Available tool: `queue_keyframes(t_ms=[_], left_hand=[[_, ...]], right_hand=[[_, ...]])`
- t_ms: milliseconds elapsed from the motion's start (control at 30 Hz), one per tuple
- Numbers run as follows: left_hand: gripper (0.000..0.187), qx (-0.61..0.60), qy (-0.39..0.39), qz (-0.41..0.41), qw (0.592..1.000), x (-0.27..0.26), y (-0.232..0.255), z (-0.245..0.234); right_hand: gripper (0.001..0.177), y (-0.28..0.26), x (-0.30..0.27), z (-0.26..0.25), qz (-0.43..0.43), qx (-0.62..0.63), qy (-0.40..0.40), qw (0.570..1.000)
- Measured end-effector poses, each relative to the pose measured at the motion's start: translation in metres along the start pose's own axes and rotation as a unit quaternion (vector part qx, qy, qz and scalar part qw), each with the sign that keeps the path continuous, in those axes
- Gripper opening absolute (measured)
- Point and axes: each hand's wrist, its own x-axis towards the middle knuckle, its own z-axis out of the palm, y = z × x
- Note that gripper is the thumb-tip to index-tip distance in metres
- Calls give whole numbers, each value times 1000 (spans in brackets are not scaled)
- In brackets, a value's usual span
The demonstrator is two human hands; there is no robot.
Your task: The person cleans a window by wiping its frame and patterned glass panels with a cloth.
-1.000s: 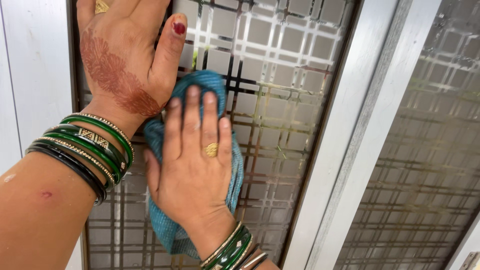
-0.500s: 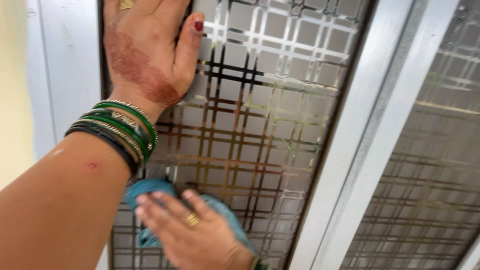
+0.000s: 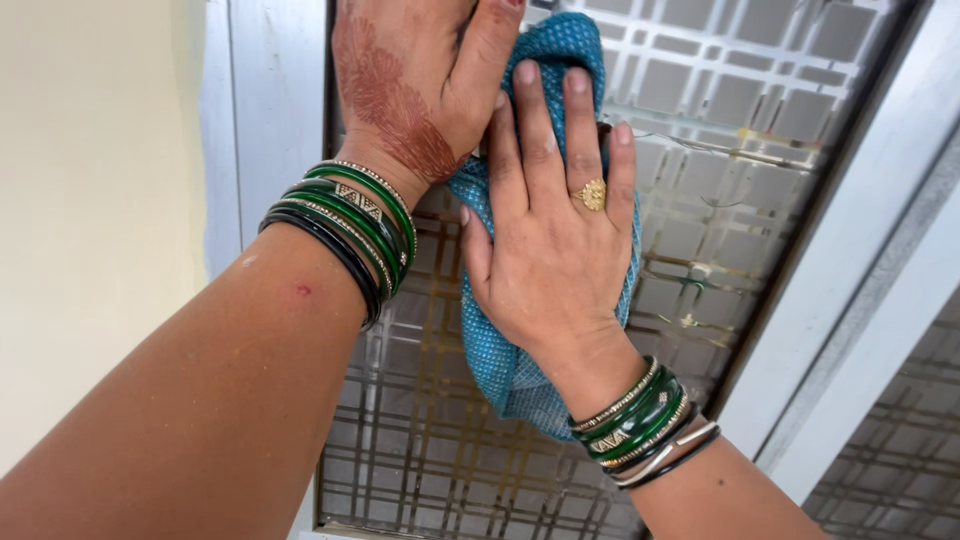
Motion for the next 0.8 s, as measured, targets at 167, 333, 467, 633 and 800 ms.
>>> queue_keyframes(t_ms=[167, 333, 467, 633, 800], left_hand=[[18, -62, 14, 14, 998, -12, -18, -2], [17, 45, -73, 31, 996, -17, -66, -15], [10, 16, -50, 35, 998, -16, -73, -12], [26, 10, 3, 74, 997, -15, -73, -11], [17, -31, -84, 10, 996, -12, -95, -18]], right_hand=[[70, -2, -4, 1, -19, -8, -18, 1000], [72, -5, -8, -4, -174, -8, -62, 983], [72, 17, 20, -8, -242, 23, -79, 967], [70, 31, 72, -1, -153, 10, 18, 988], [68, 13, 76, 8, -102, 6, 48, 994]])
